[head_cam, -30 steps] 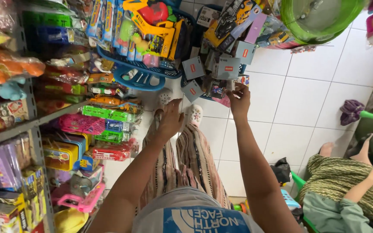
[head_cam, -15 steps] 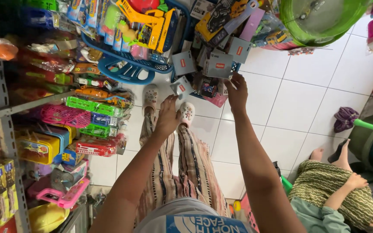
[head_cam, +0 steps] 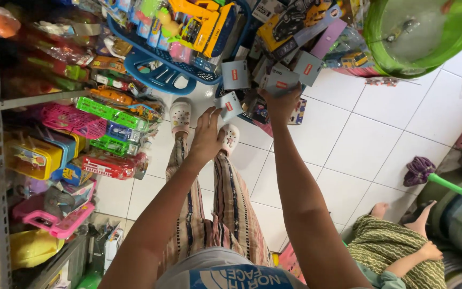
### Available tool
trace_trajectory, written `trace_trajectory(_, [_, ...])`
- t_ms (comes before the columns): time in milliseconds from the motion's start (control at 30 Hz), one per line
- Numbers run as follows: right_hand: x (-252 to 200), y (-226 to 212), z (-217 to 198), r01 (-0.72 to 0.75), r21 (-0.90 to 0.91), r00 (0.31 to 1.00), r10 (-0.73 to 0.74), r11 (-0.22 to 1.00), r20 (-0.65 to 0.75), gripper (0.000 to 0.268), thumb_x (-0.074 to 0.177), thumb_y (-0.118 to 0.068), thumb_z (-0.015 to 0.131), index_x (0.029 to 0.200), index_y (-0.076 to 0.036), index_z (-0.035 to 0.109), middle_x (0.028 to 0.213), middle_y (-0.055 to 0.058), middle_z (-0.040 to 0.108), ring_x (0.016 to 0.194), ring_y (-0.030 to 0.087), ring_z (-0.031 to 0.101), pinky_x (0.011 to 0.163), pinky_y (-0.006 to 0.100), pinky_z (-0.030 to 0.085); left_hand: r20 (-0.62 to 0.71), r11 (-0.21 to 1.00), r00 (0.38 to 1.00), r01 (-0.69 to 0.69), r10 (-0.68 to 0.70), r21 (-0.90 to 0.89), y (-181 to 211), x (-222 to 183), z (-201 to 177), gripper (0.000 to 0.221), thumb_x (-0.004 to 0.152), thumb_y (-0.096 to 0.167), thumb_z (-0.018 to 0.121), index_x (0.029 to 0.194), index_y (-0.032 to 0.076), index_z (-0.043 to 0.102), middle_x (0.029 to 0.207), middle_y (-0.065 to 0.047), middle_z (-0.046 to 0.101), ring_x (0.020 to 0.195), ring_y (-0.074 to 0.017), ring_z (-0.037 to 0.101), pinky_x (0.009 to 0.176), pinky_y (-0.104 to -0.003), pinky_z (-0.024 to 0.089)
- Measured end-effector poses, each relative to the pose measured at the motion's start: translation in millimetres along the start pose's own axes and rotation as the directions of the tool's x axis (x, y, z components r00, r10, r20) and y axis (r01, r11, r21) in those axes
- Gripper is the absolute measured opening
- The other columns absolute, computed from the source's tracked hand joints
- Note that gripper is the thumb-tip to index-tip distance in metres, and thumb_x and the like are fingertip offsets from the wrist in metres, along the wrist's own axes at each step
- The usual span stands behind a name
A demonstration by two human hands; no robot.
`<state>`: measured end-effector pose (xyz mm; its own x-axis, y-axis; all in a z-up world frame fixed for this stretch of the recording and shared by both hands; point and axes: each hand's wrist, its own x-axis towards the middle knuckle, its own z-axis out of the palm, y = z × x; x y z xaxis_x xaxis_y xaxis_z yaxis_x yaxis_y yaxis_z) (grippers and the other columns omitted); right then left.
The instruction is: Cleaning and wiping toy boxes with a cloth and organizing them on the store shelves.
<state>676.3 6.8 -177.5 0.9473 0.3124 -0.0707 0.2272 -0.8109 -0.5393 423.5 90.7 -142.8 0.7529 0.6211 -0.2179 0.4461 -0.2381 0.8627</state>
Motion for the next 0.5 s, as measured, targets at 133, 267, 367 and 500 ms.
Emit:
trace_trajectory(133, [-1.1,5.0,-9.1,-0.007,0.026,1.000,0.006,1.000,0.013,0.116,0.060,-0.034,0.100,0.147,0.003,0.033,0.136,0.025,0.051,0.126,0.042,0.051,0.104,0.048,0.046,-0.039,0.999,0.999,0.037,-0.036,0.007,-9.2,-8.3,-12.0,0.063,0.091,0.009,0.066,0.148,0.005,0.040,0.150,-0.021,0.040,0.138,-0.0443,0.039,0.115,-0.052,0.035])
trace_trajectory(267, [-19.5,6.1,-33.4,0.088,0.177,0.994,-0.098,0.980,0.048,0.098,0.068,-0.022,0.093,0.144,0.003,0.037,0.132,0.023,0.056,0.121,0.036,0.057,0.103,0.043,0.050,-0.060,0.998,0.996,0.062,-0.061,0.025,-24.0,-19.7,-9.0,0.063,0.091,0.009,0.067,0.149,0.007,0.041,0.151,-0.019,0.040,0.140,-0.0425,0.039,0.116,-0.051,0.034])
trace_trajectory(367, [-50.4,4.5,-52.9,0.119,0.274,0.966,-0.175,0.954,0.191,0.092,0.070,-0.018,0.091,0.143,0.002,0.039,0.130,0.021,0.059,0.118,0.032,0.061,0.100,0.040,0.053,-0.047,0.997,0.996,0.075,-0.074,0.033,-20.0,-31.6,-18.6,0.070,0.087,0.013,0.073,0.149,0.008,0.041,0.152,-0.017,0.040,0.141,-0.0408,0.038,0.116,-0.050,0.035])
trace_trajectory(500, [-104.4,-7.7,-70.2,0.095,0.198,0.876,-0.176,0.976,0.449,0.096,0.065,-0.020,0.090,0.142,-0.001,0.037,0.124,0.019,0.063,0.109,0.028,0.066,0.090,0.036,0.058,0.064,0.998,0.996,0.065,-0.064,-0.018,-2.8,-47.2,-42.2,0.098,0.069,0.023,0.086,0.152,0.008,0.034,0.157,-0.015,0.035,0.145,-0.0387,0.032,0.115,-0.048,0.035])
